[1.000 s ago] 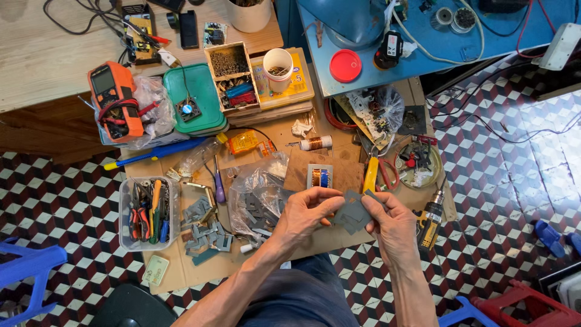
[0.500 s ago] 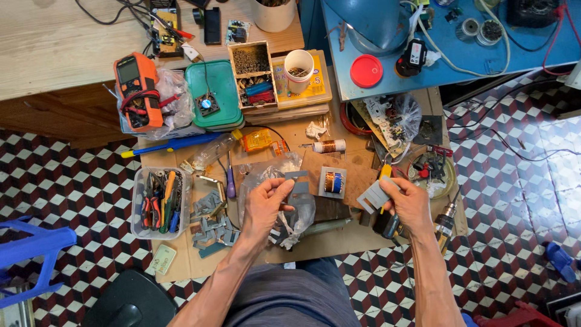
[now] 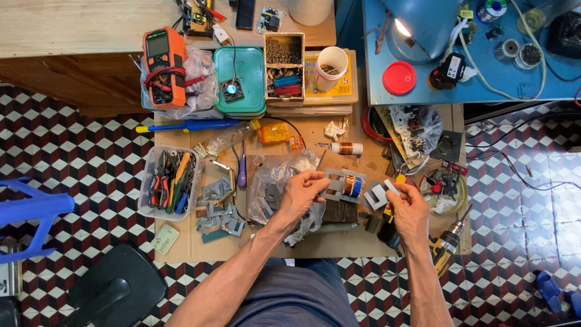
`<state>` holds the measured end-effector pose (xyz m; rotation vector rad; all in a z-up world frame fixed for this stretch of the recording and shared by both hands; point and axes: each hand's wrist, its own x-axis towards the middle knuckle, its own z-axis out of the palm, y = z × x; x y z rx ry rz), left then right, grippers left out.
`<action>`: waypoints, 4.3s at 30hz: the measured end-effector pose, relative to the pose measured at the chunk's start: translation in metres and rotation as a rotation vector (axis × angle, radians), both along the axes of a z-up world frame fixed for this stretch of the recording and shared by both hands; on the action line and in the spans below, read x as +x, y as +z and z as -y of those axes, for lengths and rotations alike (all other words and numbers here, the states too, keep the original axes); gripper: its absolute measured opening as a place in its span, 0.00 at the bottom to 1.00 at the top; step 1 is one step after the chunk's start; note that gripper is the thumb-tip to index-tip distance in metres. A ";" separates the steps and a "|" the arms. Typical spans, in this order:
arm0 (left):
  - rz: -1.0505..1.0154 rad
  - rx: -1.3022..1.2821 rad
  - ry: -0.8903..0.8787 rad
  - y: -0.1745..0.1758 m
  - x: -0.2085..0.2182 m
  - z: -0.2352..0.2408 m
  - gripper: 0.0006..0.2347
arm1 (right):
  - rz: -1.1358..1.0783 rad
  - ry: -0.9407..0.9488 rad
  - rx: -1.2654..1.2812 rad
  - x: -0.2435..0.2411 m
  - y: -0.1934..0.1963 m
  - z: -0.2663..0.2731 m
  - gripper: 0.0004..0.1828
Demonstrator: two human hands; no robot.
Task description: The person assembles a small electronic device by hand, inserting gray plastic pieces into a central core with copper windings. They repeatedly pick up pieces from a plastic bag, fit them into the device, and adjust the assembly on a cluttered workbench.
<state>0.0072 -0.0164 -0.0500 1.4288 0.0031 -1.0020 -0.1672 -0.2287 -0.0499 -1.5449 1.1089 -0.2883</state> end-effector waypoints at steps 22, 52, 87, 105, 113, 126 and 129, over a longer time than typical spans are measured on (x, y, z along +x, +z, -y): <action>-0.020 -0.082 -0.029 -0.013 0.005 0.004 0.14 | 0.176 -0.011 0.248 -0.003 0.032 -0.017 0.20; -0.022 -0.072 -0.061 -0.007 0.007 0.009 0.14 | -0.167 0.270 0.109 0.009 0.063 -0.023 0.20; 0.289 0.187 -0.195 0.038 -0.006 0.014 0.15 | 0.073 0.401 0.205 0.032 0.057 0.008 0.28; 0.427 0.261 -0.250 0.040 -0.007 0.017 0.18 | 0.118 0.311 0.210 0.029 0.047 0.001 0.27; 0.542 0.263 -0.275 0.048 -0.007 0.021 0.17 | 0.080 0.329 0.293 0.036 0.039 0.005 0.26; 0.711 0.087 -0.354 0.062 -0.032 0.010 0.24 | -0.006 0.131 0.033 0.026 0.070 -0.075 0.31; 0.606 0.079 -0.335 0.060 -0.041 0.010 0.28 | -0.008 0.166 -0.121 0.029 0.069 -0.091 0.33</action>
